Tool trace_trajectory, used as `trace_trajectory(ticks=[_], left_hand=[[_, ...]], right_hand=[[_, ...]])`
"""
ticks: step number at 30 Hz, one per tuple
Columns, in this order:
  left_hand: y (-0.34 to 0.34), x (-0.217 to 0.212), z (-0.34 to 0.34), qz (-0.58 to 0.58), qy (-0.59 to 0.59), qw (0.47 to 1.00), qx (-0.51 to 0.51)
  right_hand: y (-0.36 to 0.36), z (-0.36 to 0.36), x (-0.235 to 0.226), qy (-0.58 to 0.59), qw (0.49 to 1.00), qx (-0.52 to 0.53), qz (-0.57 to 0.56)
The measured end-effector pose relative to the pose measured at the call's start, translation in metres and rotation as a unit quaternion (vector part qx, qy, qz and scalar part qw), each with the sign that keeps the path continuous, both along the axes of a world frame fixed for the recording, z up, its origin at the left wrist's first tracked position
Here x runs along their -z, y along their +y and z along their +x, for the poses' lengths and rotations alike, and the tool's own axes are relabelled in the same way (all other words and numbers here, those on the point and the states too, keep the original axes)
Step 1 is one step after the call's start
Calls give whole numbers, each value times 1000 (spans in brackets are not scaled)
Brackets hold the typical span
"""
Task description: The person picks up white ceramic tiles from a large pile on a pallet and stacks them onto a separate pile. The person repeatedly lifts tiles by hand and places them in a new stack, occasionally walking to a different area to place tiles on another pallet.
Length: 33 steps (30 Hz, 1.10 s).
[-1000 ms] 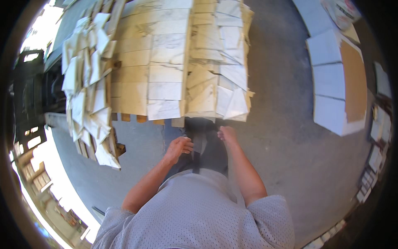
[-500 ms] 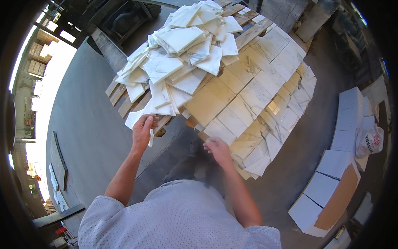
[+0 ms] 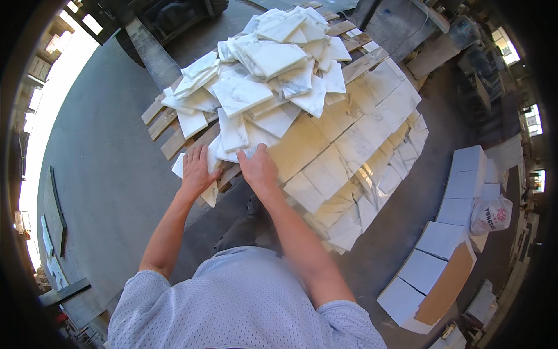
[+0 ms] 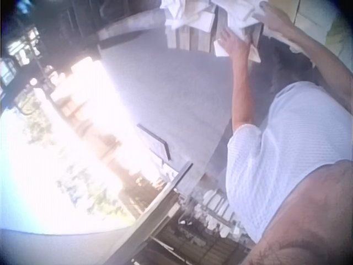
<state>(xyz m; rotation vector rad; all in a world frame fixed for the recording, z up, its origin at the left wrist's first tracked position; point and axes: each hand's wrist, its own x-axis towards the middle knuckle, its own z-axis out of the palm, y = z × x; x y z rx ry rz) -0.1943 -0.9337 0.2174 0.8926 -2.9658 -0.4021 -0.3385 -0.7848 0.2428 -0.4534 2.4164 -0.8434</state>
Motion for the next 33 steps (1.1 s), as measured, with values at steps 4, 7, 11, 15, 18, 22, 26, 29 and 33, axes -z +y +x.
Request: trace_trajectory(ticks=[4,7,11,15,18,22,26,29,33], left_hand=[[-3,3,-1,7,1,1000,-1],[-15,7,2,107,92,990,2],[-31,0,-11,321,227,912,-115],[-50,-21,-37,528,191,814,-146],[-69,-30,-53,587,91,785,-174],[-79,-27,-62,587,13,790,-175],[-76,-21,-72,608,14,773,-181],[-70,-21,-82,609,34,769,-190],[-68,-34,-85,524,-41,829,-194]], right_hand=[[-16,-9,-10,-17,999,-30,43],[-28,-12,-11,-36,998,-36,41],[-40,-17,-5,-126,992,-28,-5],[-41,-6,6,-174,973,51,-140],[-39,3,14,-208,944,109,-233],[-32,0,17,-239,929,112,-260],[-26,-6,16,-283,910,97,-287],[-25,-7,9,-302,907,85,-281],[-22,1,-6,-311,914,88,-245]])
